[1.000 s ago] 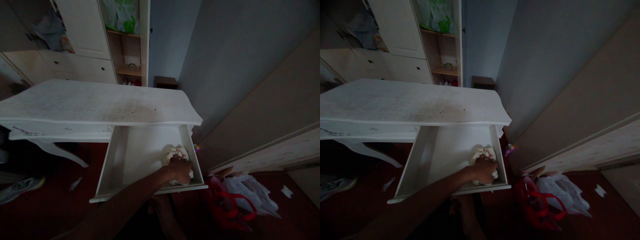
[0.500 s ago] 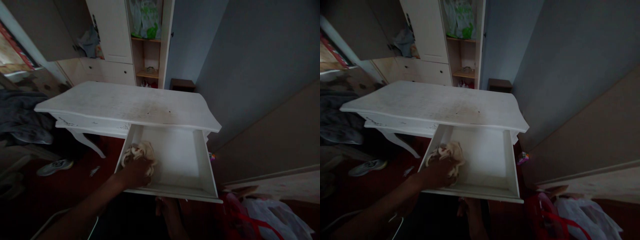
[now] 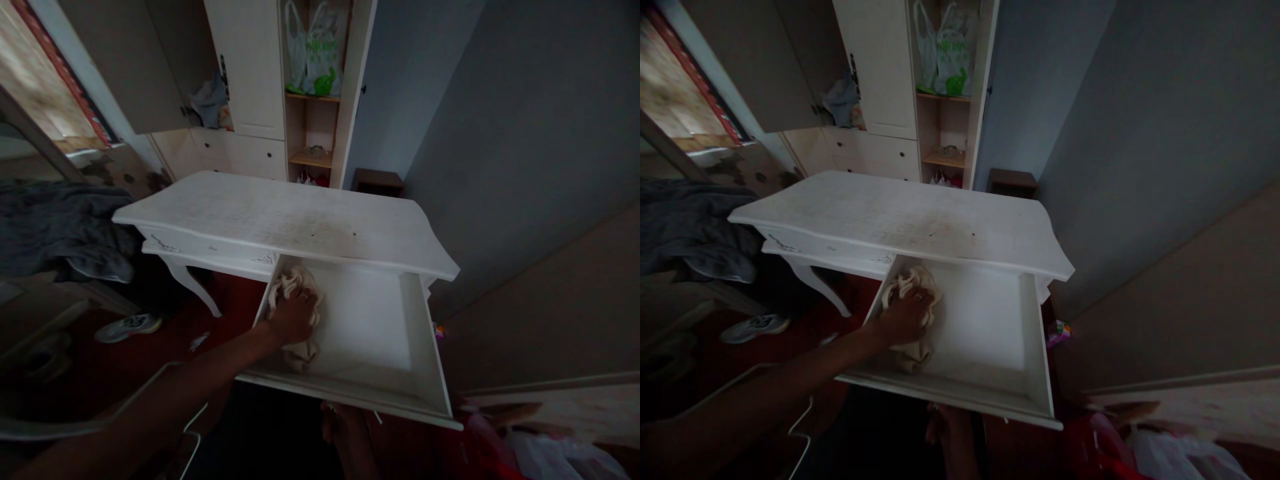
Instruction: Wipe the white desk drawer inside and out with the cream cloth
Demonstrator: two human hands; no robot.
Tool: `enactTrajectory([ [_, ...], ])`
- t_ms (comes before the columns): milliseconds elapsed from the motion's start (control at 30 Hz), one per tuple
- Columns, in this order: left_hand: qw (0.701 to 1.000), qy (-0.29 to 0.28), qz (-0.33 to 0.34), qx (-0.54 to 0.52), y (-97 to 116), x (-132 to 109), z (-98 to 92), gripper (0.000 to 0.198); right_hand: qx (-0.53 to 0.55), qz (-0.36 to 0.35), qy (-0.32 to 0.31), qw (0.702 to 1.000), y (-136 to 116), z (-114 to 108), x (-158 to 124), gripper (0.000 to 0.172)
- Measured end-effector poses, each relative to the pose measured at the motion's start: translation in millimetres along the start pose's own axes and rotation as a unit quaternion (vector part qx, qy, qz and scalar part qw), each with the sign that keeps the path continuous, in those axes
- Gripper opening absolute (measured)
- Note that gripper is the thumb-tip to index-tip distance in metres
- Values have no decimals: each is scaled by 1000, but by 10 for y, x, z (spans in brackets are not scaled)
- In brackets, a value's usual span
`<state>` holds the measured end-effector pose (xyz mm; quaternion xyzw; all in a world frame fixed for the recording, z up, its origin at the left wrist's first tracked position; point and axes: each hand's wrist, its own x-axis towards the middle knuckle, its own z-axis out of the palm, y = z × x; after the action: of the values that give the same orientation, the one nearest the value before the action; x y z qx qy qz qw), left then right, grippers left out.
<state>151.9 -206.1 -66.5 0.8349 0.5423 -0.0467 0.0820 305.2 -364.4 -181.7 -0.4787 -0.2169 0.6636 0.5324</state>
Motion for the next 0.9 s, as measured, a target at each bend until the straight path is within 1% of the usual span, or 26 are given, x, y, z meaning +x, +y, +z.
enactTrajectory([
  [67, 999, 37, -5, 16, -58, 203, -19, 58, -10, -4, 4, 1000, 0, -15, 3, 40],
  [133, 998, 57, 7, 28, -149, 411, -48, 55, -19, -11, 9, 1000, 19, -31, 8, 39],
  [233, 997, 57, 30, 38, -307, 653, -110, 55, -17, -25, 15, 999, 111, -66, 40, 42],
  [300, 997, 51, 46, 37, -389, 739, -149, 55, -13, -28, 21, 999, 198, -98, 75, 46],
  [433, 997, 31, 62, 27, -458, 781, -205, 48, -12, -7, 15, 1000, 312, -164, 117, 51],
  [533, 998, 13, 65, 15, -465, 811, -252, 48, -14, 2, 0, 1000, 313, -208, 108, 50],
  [733, 998, -29, 59, 14, -454, 936, -381, 49, -54, 38, -30, 997, 310, -295, 117, 54],
  [833, 997, -45, 57, 15, -451, 932, -418, 48, -56, 41, -36, 997, 362, -329, 169, 53],
  [900, 998, -45, 52, 17, -466, 907, -415, 47, -56, 50, -45, 996, 411, -339, 215, 56],
])
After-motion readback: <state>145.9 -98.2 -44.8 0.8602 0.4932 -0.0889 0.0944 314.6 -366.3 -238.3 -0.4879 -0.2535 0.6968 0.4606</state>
